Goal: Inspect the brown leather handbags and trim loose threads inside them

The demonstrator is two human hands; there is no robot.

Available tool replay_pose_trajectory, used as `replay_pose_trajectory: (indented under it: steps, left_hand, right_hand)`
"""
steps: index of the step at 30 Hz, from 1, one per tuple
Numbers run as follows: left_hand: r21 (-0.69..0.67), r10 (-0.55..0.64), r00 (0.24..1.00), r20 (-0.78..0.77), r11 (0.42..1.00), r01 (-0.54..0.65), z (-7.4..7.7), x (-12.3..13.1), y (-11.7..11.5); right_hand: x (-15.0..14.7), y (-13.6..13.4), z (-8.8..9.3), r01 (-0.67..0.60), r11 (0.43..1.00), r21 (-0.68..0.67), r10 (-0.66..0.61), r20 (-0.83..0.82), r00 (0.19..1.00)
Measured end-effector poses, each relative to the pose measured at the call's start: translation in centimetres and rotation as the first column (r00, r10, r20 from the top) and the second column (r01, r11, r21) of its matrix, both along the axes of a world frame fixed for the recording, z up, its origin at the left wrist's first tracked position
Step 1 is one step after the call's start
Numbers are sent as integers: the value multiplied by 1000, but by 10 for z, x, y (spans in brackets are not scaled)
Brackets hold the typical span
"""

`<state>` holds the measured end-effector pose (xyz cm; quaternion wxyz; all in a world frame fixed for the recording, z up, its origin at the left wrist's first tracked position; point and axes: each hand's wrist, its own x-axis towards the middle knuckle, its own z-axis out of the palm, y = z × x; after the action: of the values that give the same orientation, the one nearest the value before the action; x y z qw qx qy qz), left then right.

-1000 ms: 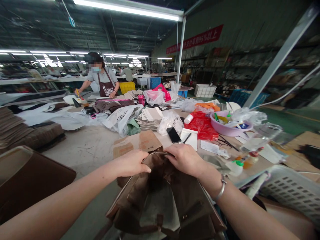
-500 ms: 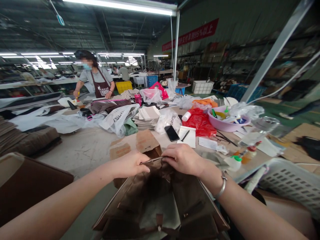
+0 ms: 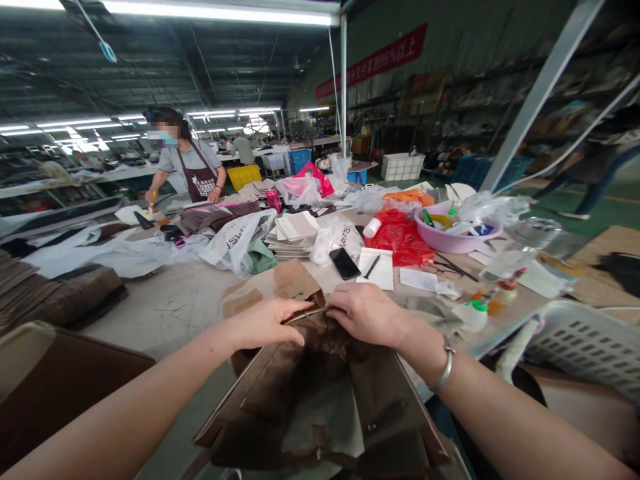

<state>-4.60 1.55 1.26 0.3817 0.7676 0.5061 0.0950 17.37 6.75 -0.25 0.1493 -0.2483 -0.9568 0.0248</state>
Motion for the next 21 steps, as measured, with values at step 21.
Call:
replay_pose_trajectory:
  steps: [21]
  left_hand:
    - [260,256,960,-114,940,-220,-11,25,-5]
  right_hand:
    - [3,0,-4,58,998,-5,-58,-31,998]
